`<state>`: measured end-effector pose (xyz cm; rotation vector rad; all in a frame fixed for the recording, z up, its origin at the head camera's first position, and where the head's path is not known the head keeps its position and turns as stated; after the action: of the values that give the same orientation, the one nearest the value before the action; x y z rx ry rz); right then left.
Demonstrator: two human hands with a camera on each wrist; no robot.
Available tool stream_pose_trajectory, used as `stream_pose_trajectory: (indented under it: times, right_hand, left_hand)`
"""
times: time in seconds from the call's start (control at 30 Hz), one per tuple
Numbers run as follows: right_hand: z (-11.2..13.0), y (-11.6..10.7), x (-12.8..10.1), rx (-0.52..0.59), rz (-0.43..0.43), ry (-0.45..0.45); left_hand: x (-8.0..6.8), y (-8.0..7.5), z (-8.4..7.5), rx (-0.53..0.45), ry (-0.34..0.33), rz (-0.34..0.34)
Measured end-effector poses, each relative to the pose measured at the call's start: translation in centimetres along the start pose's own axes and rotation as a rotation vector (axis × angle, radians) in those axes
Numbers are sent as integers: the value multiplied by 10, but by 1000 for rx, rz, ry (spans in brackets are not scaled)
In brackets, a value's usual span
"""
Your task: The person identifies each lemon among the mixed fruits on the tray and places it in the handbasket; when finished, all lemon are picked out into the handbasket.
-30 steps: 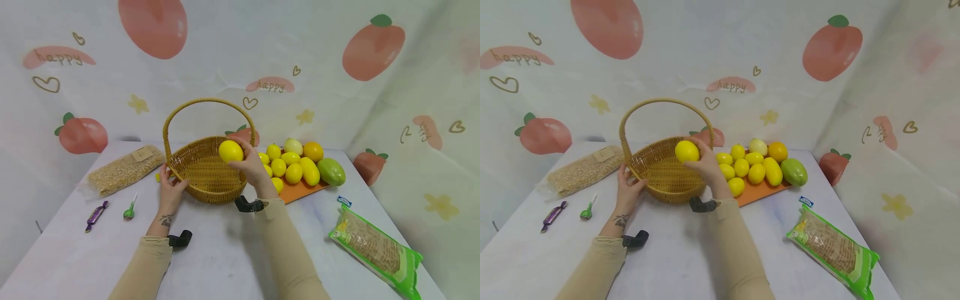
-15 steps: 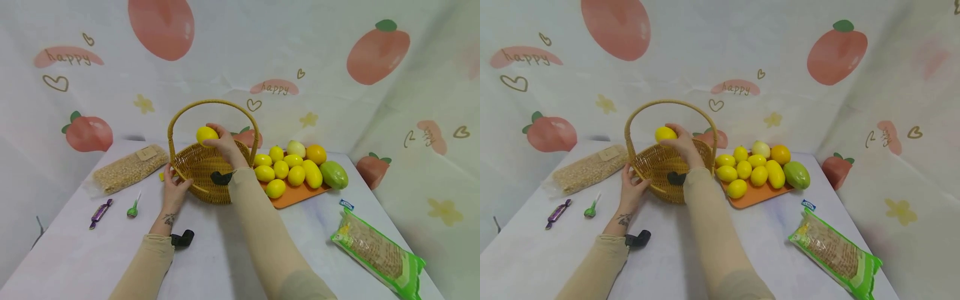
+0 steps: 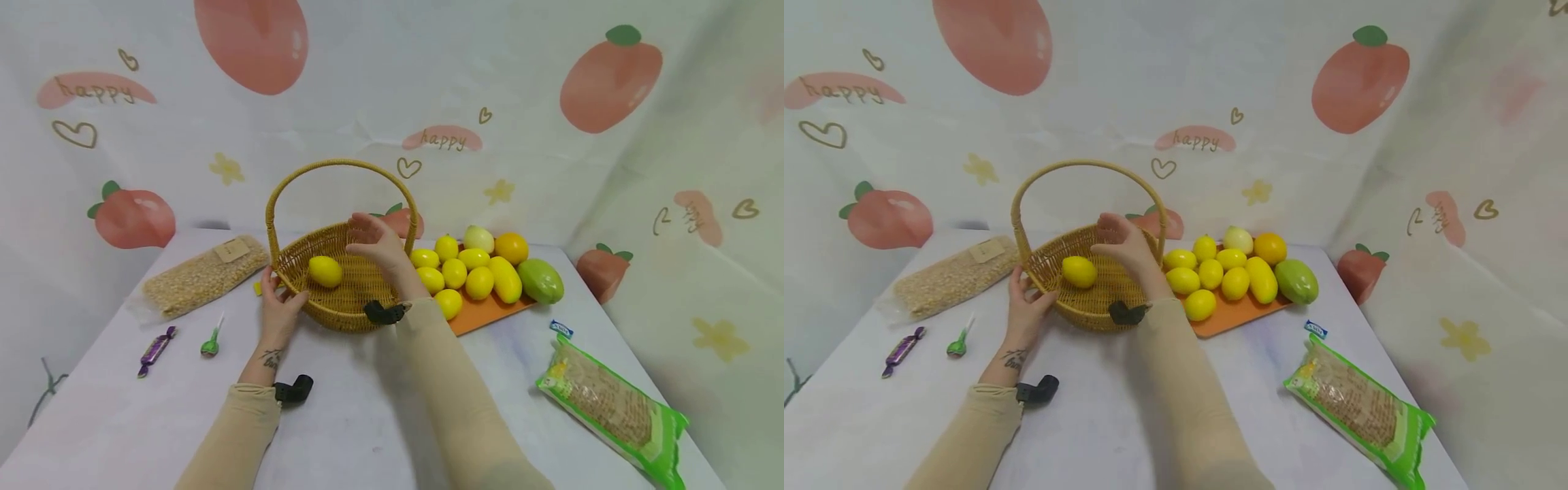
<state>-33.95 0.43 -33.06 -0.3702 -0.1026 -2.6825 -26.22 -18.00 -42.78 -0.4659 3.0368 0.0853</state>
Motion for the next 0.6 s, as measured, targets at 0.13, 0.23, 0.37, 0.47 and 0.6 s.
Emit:
stream_pose_trajectory:
  times: [0.13,0.23,0.37,0.47,0.6]
  right_hand:
    - [18,-15,-29,46,23,-85]
    - [26,-34,-49,74,58,-132]
    - [21,-75,-69,15,86,-135]
    - [7,-107,-80,-74,75,-66]
    - [-17,-138,-92,-198,83,78]
  left_hand:
    - [0,0,0,-13,-4,9]
    - [0,-1,-1,-26,9,12]
    - [0,-1,-2,-37,23,17]
    - [0,-1,-2,-30,20,21]
    - [0,0,0,-11,6,23]
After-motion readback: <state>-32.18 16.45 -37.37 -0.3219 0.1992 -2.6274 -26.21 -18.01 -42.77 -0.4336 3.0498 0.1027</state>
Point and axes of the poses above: each hand's wrist, its own x-axis towards the middle knuckle, its own y-axis out of the palm, z = x × y, the point moved 5 cm from there along x, towards the middle knuckle, and after that the axes turned 6 degrees about -y, right-handed, at the moved point
